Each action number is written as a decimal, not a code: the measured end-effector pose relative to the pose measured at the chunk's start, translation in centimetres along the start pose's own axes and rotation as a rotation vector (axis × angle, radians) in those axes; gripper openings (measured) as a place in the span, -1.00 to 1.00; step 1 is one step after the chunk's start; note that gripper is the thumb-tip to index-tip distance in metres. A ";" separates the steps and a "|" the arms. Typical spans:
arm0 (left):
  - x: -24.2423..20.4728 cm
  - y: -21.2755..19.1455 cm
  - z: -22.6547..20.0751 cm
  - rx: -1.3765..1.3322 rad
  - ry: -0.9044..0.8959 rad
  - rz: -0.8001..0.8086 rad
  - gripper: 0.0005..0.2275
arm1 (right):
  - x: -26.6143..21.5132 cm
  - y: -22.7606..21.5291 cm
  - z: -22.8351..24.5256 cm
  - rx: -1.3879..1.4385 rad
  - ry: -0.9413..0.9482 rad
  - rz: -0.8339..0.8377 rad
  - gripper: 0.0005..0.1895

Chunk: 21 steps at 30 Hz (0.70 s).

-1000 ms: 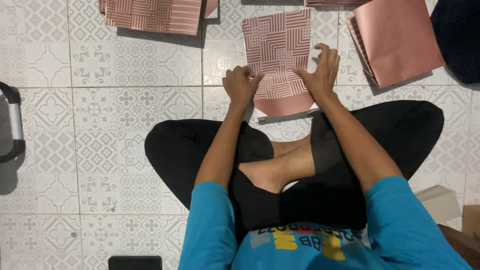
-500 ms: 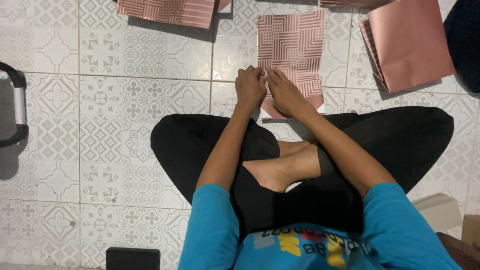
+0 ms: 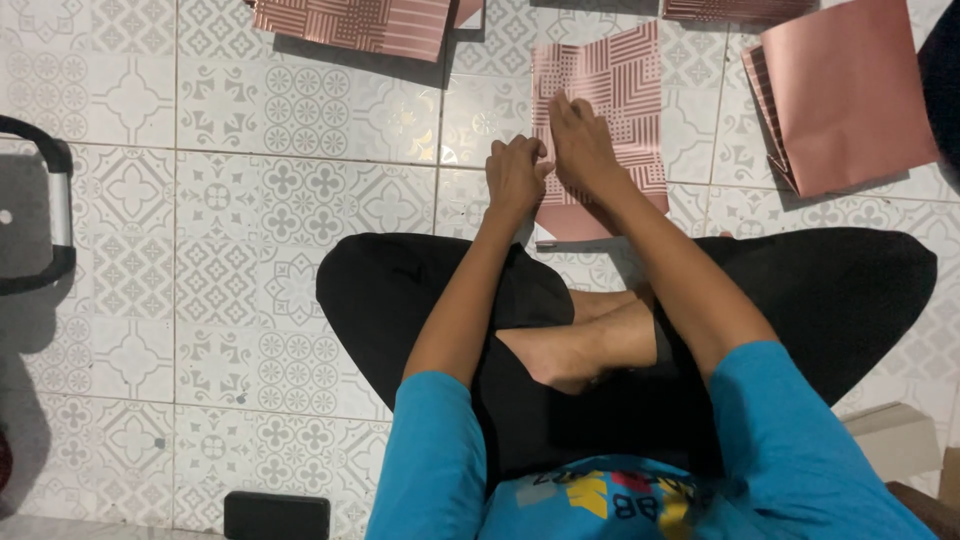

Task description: Assembling small decorative paper boxes by folding pre-cut sheets and stacking the finished products.

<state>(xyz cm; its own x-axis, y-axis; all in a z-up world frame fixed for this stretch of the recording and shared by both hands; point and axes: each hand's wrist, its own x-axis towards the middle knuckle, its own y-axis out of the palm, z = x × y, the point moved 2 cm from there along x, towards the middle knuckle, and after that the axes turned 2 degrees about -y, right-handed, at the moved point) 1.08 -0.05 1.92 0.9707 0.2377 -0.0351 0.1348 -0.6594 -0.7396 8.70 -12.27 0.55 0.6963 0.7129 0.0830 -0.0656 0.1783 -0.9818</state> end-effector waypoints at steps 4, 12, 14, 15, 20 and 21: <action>0.1 1.8 1.0 0.026 0.054 -0.042 -0.90 | 3.4 1.7 -2.5 -0.099 0.000 0.005 -0.13; 1.1 4.4 2.2 0.397 0.182 0.152 -0.48 | 7.2 2.3 -5.7 0.041 0.088 0.118 -0.12; 1.2 2.3 1.6 0.330 0.139 0.133 -0.51 | 6.0 2.0 -7.0 0.204 0.017 0.080 -0.15; 1.4 1.3 1.2 0.266 0.100 0.113 -0.53 | 5.4 1.8 -7.7 0.368 -0.053 0.035 -0.17; 1.7 1.5 1.3 0.318 0.148 -0.024 -0.48 | 1.6 -2.4 -5.2 0.495 -0.070 0.190 -0.18; 1.8 1.4 1.2 0.360 0.162 -0.021 -0.49 | 1.0 -3.3 -4.3 0.508 -0.062 0.245 -0.17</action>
<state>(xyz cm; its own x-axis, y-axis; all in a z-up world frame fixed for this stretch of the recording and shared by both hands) 2.78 0.28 0.00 0.9912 0.1138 0.0681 0.1046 -0.3561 -0.9286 12.68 -15.05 3.18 0.5752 0.8104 -0.1118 -0.5663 0.2958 -0.7693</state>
